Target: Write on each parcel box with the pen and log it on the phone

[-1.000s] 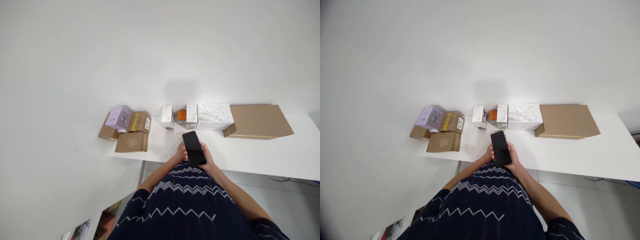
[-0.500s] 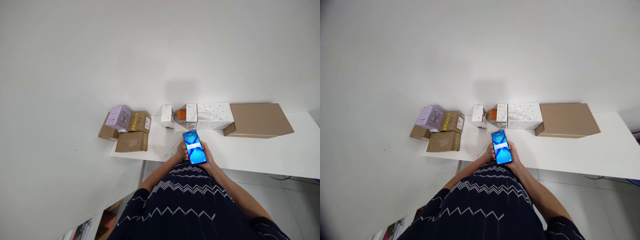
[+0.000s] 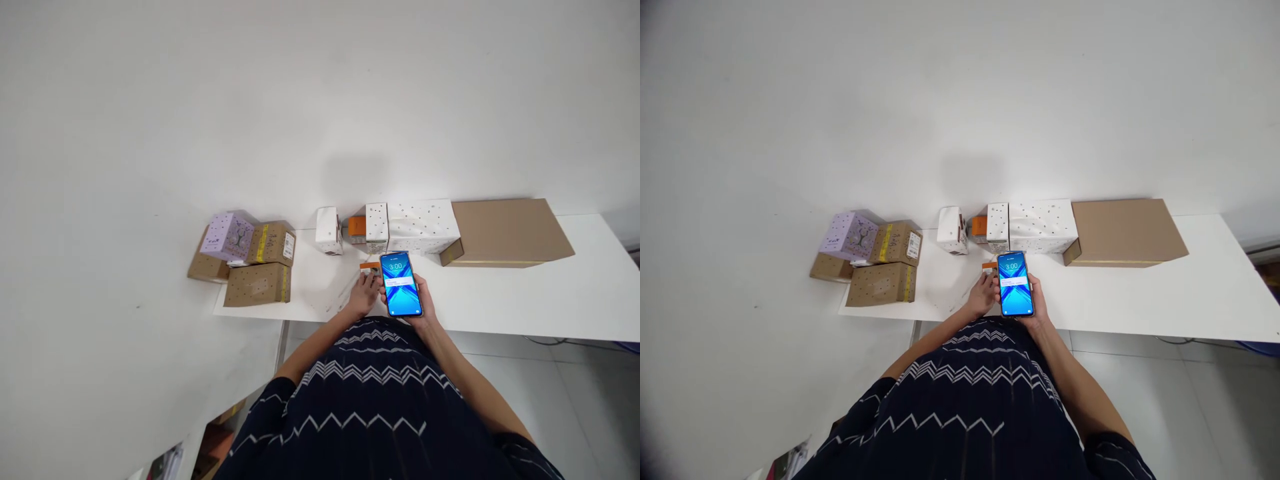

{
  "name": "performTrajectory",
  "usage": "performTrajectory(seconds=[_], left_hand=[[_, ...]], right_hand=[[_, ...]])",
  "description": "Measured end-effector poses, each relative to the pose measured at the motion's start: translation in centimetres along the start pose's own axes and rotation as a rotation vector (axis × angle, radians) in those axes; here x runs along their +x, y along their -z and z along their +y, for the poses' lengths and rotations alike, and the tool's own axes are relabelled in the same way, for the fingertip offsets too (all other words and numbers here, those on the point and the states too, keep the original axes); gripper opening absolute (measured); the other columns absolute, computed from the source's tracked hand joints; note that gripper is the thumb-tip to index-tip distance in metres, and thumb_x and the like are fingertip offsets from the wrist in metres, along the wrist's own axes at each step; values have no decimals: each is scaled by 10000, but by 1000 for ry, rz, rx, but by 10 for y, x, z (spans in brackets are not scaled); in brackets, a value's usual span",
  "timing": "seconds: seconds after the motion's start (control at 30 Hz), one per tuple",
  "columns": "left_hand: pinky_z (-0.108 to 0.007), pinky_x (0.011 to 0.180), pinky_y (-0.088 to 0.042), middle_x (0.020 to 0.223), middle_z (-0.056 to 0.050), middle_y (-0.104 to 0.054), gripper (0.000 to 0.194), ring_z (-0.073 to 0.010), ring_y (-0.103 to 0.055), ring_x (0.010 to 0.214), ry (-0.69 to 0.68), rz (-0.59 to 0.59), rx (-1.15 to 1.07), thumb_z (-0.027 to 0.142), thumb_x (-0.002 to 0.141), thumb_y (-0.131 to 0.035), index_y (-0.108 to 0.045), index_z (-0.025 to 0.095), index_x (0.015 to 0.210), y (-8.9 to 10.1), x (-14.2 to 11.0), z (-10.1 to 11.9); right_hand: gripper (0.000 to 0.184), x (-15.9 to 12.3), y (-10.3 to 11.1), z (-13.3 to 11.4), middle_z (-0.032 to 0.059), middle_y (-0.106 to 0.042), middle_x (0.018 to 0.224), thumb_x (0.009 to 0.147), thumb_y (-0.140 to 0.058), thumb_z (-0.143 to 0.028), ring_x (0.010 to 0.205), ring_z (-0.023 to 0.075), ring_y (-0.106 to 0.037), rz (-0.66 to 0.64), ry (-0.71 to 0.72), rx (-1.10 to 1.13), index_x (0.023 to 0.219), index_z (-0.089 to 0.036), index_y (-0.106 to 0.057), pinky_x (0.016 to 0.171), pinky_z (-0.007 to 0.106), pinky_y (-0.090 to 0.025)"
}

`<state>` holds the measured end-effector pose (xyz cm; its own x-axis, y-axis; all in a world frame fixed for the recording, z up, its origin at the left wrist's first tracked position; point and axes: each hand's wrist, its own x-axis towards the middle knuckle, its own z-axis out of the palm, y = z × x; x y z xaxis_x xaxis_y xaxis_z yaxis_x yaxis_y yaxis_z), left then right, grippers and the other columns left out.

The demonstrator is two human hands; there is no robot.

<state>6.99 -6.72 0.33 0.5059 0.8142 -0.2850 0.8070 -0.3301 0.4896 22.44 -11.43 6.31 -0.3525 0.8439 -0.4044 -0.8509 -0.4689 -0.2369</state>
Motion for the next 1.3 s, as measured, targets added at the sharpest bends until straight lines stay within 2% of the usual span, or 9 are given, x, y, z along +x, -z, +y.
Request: performTrajectory(seconds=[0.1, 0.17, 0.3, 0.47, 0.7, 0.83, 0.93, 1.13, 1.3], left_hand=[[-471, 1030, -326, 1376, -112, -409, 391, -317, -288, 1289, -45, 39, 191, 337, 887, -457, -481, 231, 1262, 3, 1, 5], [-465, 981, -374, 1315, -107, -452, 372, -311, -329, 1233, -14, 36, 249, 378, 883, -478, -503, 252, 1232, 4, 3, 9], [-454, 889, -430, 1226, -121, -475, 376, -317, -364, 1160, 10, 45, 302, 446, 857, -523, -535, 237, 1170, 5, 12, 14], [-455, 857, -435, 1182, -127, -466, 393, -321, -391, 1117, 75, 76, 296, 467, 811, -577, -538, 220, 1115, 5, 20, 17], [-444, 839, -449, 1399, -149, -269, 559, -325, -489, 1067, 289, 59, 177, 428, 763, -602, -420, 246, 1259, 5, 12, 4], [-434, 945, -405, 1347, -150, -359, 613, -323, -485, 1127, 306, 127, -37, 362, 722, -659, -411, 246, 1270, 6, 2, -11], [-431, 977, -385, 1207, -138, -512, 606, -310, -500, 1125, 385, 191, -331, 376, 687, -700, -452, 234, 1221, 14, -4, -22], [-362, 736, -515, 897, -51, -624, 469, -208, -605, 832, 626, 36, -992, 348, 695, -659, -490, 226, 1116, 57, -16, -40], [-304, 670, -529, 893, -47, -628, 484, -154, -591, 746, 522, 90, -1142, 361, 709, -639, -485, 234, 1150, 105, -19, -35]], right_hand=[[502, 1, 25, -12, 125, -687, 946, 834, -410, -476, 776, 247, -654, 134, 90, -112, 1172, -135, -560, 695, 419, -542], [500, 2, 50, -19, 104, -675, 912, 824, -430, -474, 735, 227, -644, 325, 196, -298, 1181, -149, -560, 694, 397, -534], [601, 1, 101, -26, 67, -630, 924, 774, -515, -486, 834, 233, -605, 861, 345, -1109, 1310, -216, -489, 823, 408, -467], [638, -9, 140, -13, 206, -544, 1125, 772, -554, -384, 1009, 344, -531, 1087, 307, -1897, 1363, -167, -450, 849, 491, -399], [574, -7, 155, 0, 225, -485, 1212, 799, -542, -385, 1108, 375, -432, 1097, 310, -2166, 1320, -152, -482, 861, 511, -373], [497, 5, 152, -7, 196, -445, 1270, 785, -564, -437, 1141, 373, -393, 1058, 330, -2172, 1222, -201, -555, 867, 510, -364], [429, 16, 145, -13, 195, -481, 1228, 838, -493, -419, 1127, 342, -427, 904, 376, -2172, 1169, -161, -584, 902, 483, -356], [385, 27, 131, -11, 167, -561, 1129, 864, -445, -361, 1079, 277, -504, 648, 438, -2081, 1135, -133, -596, 934, 407, -382], [404, 23, 123, -4, 176, -570, 1137, 881, -423, -336, 998, 267, -572, 579, 349, -2045, 1172, -107, -584, 884, 388, -425]])
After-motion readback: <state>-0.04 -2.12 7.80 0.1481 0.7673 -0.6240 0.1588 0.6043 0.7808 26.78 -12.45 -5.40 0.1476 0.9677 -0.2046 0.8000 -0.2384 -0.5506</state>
